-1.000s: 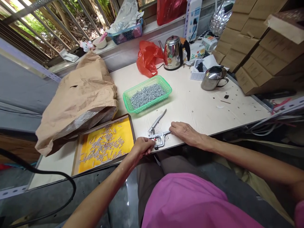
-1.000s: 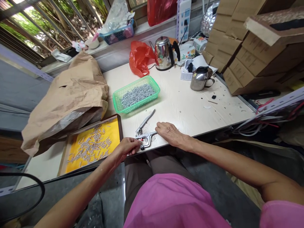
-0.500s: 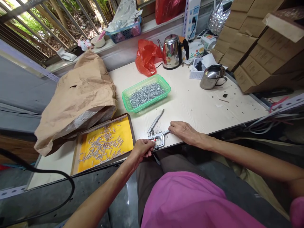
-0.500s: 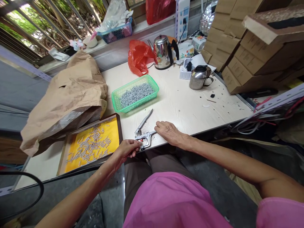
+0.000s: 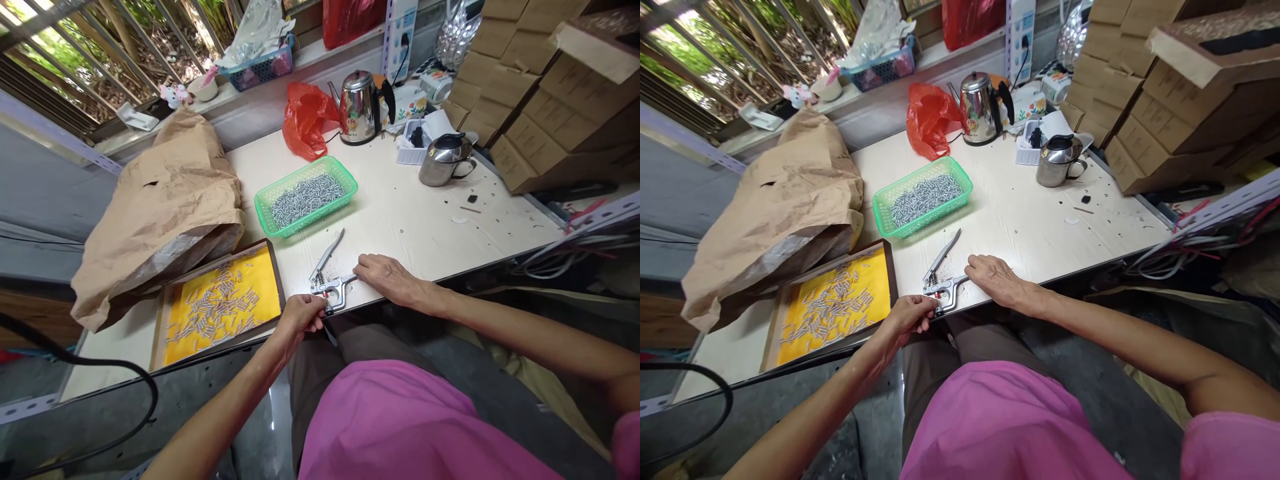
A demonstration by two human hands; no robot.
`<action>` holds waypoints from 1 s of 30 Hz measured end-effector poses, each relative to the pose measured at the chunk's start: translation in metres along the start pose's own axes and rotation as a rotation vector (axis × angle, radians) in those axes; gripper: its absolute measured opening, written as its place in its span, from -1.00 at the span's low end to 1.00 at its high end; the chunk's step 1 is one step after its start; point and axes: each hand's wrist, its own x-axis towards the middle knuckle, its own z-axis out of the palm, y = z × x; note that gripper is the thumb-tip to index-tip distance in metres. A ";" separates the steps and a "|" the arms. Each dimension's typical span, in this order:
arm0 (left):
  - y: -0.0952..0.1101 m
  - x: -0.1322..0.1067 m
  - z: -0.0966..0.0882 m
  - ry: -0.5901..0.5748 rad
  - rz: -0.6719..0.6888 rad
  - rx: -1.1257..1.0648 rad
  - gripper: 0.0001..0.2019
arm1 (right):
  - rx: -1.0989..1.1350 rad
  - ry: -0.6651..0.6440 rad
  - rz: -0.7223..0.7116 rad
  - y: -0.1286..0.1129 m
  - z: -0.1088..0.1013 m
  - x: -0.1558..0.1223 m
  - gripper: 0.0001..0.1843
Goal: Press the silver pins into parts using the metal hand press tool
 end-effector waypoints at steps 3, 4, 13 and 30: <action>0.004 0.001 -0.001 0.010 0.030 0.088 -0.74 | -0.008 0.024 -0.003 0.001 0.004 -0.001 -0.77; 0.004 0.001 -0.001 0.009 0.050 0.120 -0.74 | -0.008 0.031 -0.003 0.002 0.005 -0.002 -0.77; 0.005 -0.001 -0.003 -0.034 0.014 0.071 -0.72 | 0.005 0.056 0.000 0.003 0.009 -0.003 -0.78; -0.001 0.001 -0.001 -0.028 0.058 0.042 -0.70 | 0.066 -0.064 -0.173 0.047 -0.009 0.039 0.11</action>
